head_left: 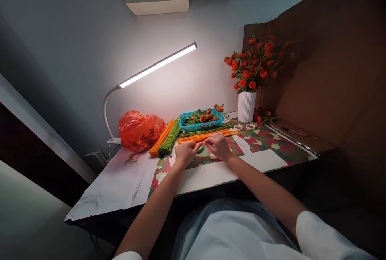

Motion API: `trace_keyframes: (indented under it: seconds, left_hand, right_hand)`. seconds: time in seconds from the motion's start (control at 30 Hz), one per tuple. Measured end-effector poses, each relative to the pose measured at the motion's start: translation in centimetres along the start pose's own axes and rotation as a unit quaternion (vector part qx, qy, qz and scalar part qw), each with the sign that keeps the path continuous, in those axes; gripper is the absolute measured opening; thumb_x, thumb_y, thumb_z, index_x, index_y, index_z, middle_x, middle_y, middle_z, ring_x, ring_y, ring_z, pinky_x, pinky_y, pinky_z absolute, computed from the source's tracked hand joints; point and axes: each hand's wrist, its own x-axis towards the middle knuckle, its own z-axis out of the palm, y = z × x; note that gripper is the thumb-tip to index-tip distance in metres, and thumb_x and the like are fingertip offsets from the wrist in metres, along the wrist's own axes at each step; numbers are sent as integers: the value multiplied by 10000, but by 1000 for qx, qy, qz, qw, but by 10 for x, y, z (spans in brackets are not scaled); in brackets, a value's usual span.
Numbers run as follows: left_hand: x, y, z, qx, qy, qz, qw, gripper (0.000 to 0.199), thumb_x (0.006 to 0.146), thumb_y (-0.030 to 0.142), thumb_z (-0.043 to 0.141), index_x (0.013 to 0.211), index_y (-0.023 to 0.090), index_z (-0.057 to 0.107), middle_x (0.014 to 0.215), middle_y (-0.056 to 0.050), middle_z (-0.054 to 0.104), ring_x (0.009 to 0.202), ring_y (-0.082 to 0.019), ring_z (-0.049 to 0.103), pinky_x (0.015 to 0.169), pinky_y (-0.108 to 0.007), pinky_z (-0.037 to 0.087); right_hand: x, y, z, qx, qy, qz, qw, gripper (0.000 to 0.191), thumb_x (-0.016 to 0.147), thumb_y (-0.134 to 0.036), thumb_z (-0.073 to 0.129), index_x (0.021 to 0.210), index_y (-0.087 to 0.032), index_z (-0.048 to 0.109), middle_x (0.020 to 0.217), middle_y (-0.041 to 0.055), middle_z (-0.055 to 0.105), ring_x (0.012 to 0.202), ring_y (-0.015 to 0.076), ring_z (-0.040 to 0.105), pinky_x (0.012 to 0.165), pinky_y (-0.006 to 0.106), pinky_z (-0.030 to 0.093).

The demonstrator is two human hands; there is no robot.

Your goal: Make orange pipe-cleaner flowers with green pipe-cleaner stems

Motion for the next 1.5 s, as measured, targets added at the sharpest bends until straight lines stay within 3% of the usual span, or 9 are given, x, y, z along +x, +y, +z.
trace_keyframes:
  seconds: [0.2,0.37,0.53,0.67,0.87,1.03,1.2,1.37,1.5]
  left_hand:
    - [5,-8,14,-193,8,-61,979,570,810,637,411,475,181,476,452,23,383,470,-120,360,508,-261,193]
    - [7,-14,15,-362,-13,3,932,551,796,652,401,496,191,372,494,40,292,485,-97,281,500,-245,213]
    - [3,-23,1,-188,-15,89,978,546,796,591,457,448,178,380,460,44,265,470,-91,248,503,-256,174]
    - [4,-31,-5,-43,-34,144,988,527,808,578,457,477,173,526,466,10,429,484,-107,337,518,-266,173]
    - [5,-21,1,56,-44,80,994,552,834,611,385,566,198,636,554,-45,593,547,-158,480,520,-285,165]
    - [1,-6,4,12,-24,-38,999,568,825,634,374,563,202,633,563,-47,599,587,-181,521,521,-281,197]
    - [3,-11,12,-142,-30,-89,985,581,786,676,408,490,190,524,461,9,454,499,-138,425,500,-259,216]
    - [7,-21,23,-304,-29,-70,950,586,763,697,428,479,184,439,450,48,299,450,-96,291,478,-249,205]
    - [5,-24,17,-286,-12,11,958,565,798,646,425,474,183,417,459,47,291,460,-95,280,488,-253,198]
  right_hand:
    - [1,-5,1,190,44,50,979,257,873,-380,567,742,-201,695,700,39,661,710,177,586,719,330,381]
    - [5,-1,-4,353,3,115,928,360,788,-526,613,662,-193,671,646,23,616,609,161,545,586,295,412]
    - [4,11,-8,238,-51,69,967,349,808,-507,610,658,-200,683,671,21,658,643,155,559,677,309,360]
    - [0,17,-7,94,-90,6,992,348,886,-445,537,675,-211,686,726,17,694,706,156,570,776,339,269]
    - [-2,13,-3,14,-76,-5,997,239,907,-315,536,749,-211,682,767,15,700,748,159,562,761,326,219]
    - [-1,3,-2,14,-21,40,999,216,879,-267,570,703,-188,668,713,17,679,765,168,574,746,330,237]
    - [1,0,-5,109,2,63,992,203,877,-302,566,776,-214,718,752,27,691,769,170,600,773,344,302]
    - [3,2,-7,269,14,102,958,269,829,-425,596,711,-212,710,714,44,674,712,189,597,702,336,415]
    - [2,8,-6,326,-40,124,936,343,800,-506,596,688,-193,684,670,27,636,632,166,561,586,291,409]
